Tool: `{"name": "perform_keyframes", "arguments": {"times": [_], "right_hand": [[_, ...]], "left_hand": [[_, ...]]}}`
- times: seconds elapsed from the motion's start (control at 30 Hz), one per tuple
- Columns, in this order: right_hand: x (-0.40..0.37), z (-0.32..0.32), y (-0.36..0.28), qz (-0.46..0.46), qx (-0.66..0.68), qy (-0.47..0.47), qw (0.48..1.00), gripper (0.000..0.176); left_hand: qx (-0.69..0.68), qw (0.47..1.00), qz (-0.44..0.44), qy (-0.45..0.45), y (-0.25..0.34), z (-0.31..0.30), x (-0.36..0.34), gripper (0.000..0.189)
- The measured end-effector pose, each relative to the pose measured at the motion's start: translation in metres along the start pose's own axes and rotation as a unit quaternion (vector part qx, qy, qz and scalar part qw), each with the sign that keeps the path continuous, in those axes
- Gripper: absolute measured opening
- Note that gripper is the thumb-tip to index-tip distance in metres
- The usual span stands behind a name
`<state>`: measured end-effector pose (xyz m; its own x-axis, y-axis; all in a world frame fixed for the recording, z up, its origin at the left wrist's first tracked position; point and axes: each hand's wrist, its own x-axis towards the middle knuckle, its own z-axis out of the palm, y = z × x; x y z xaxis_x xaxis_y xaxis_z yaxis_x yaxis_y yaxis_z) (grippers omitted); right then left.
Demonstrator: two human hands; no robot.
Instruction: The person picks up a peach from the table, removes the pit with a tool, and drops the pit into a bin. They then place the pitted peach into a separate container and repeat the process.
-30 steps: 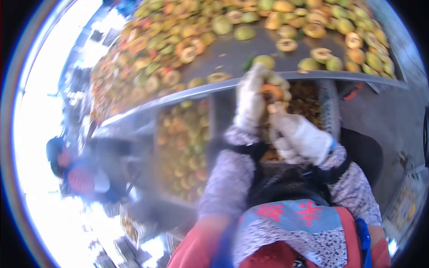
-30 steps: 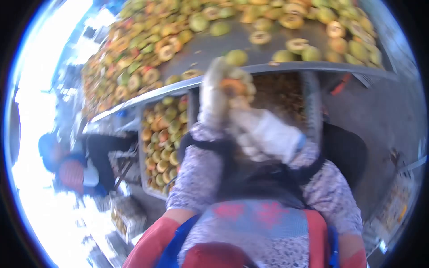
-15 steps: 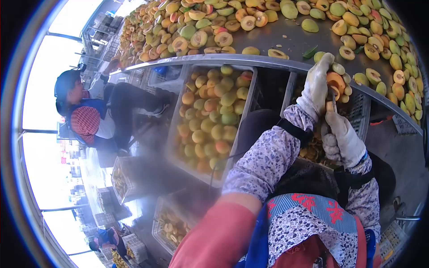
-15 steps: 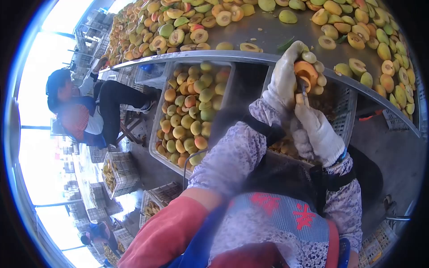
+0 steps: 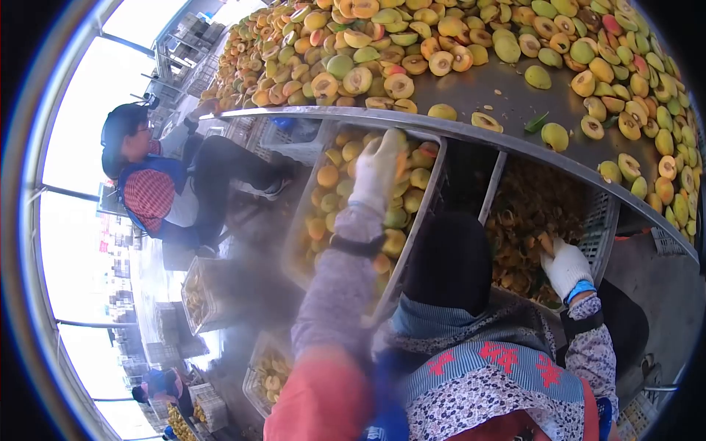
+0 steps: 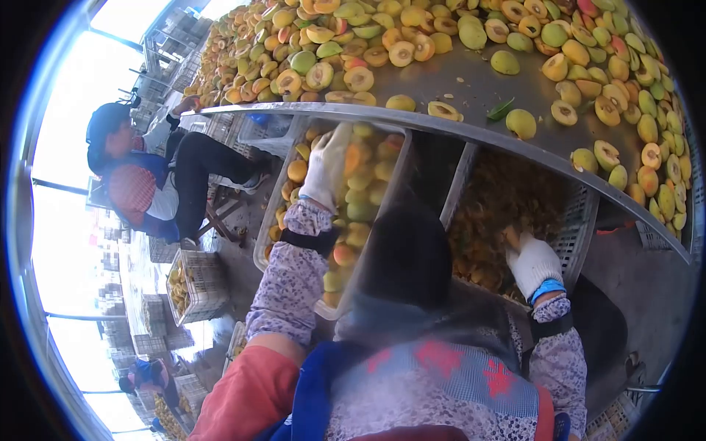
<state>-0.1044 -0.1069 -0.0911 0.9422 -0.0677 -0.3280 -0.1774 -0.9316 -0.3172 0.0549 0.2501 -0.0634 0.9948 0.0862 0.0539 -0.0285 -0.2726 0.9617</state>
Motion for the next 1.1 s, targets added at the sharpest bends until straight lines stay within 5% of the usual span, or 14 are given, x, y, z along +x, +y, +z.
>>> {"name": "perform_keyframes", "arguments": {"times": [0.03, 0.13, 0.2, 0.27, 0.33, 0.4, 0.43, 0.53, 0.6, 0.73, 0.87, 1.0, 1.07, 1.1], "right_hand": [[0.003, 0.005, -0.001, 0.005, -0.01, -0.008, 1.0, 0.033], [0.009, 0.008, -0.007, 0.024, 0.0, -0.034, 0.999, 0.037], [0.012, 0.008, -0.012, 0.022, 0.009, -0.039, 0.999, 0.034], [0.016, 0.009, -0.016, 0.04, 0.019, -0.06, 0.997, 0.032], [0.019, 0.013, -0.016, 0.042, 0.021, -0.061, 0.997, 0.032], [0.021, 0.015, -0.019, 0.027, 0.019, -0.052, 0.998, 0.031], [0.022, 0.016, -0.022, 0.041, 0.002, -0.064, 0.997, 0.03], [0.024, 0.011, -0.032, 0.053, 0.028, -0.074, 0.995, 0.032], [0.024, 0.016, -0.029, -0.004, 0.04, -0.038, 0.998, 0.032], [0.017, -0.002, -0.032, -0.014, 0.048, 0.012, 0.999, 0.03], [0.005, -0.024, -0.028, 0.008, 0.093, 0.053, 0.994, 0.031], [-0.009, -0.037, -0.024, -0.014, 0.157, 0.085, 0.984, 0.031], [-0.015, -0.046, -0.025, -0.015, 0.146, 0.078, 0.986, 0.032], [-0.019, -0.052, -0.025, -0.012, 0.15, 0.067, 0.986, 0.032]], "left_hand": [[0.087, 0.996, 0.003, 0.038, -0.053, -0.023, 0.01, 0.043], [0.313, 0.923, -0.147, 0.171, -0.06, -0.05, 0.029, 0.048], [0.327, 0.916, -0.142, 0.182, -0.079, -0.06, 0.063, 0.051], [0.34, 0.908, -0.047, 0.24, -0.1, -0.064, 0.1, 0.055], [0.294, 0.931, -0.039, 0.211, -0.145, -0.069, 0.135, 0.063], [0.612, 0.777, -0.039, 0.142, -0.205, -0.071, 0.163, 0.065], [0.629, 0.772, -0.096, 0.023, -0.205, -0.071, 0.178, 0.069], [0.701, 0.683, -0.073, -0.191, -0.209, -0.081, 0.193, 0.051], [0.709, 0.668, -0.054, -0.22, -0.208, -0.086, 0.197, 0.051], [0.626, 0.778, -0.037, -0.038, -0.18, -0.082, 0.164, 0.051], [0.406, 0.887, 0.098, 0.197, -0.095, -0.031, 0.06, 0.053], [-0.05, 0.974, 0.056, 0.213, 0.018, 0.039, 0.001, 0.04], [0.118, 0.974, 0.172, 0.088, 0.071, 0.067, 0.01, 0.032], [0.051, 0.985, 0.165, -0.008, 0.094, 0.091, 0.024, 0.032]]}}
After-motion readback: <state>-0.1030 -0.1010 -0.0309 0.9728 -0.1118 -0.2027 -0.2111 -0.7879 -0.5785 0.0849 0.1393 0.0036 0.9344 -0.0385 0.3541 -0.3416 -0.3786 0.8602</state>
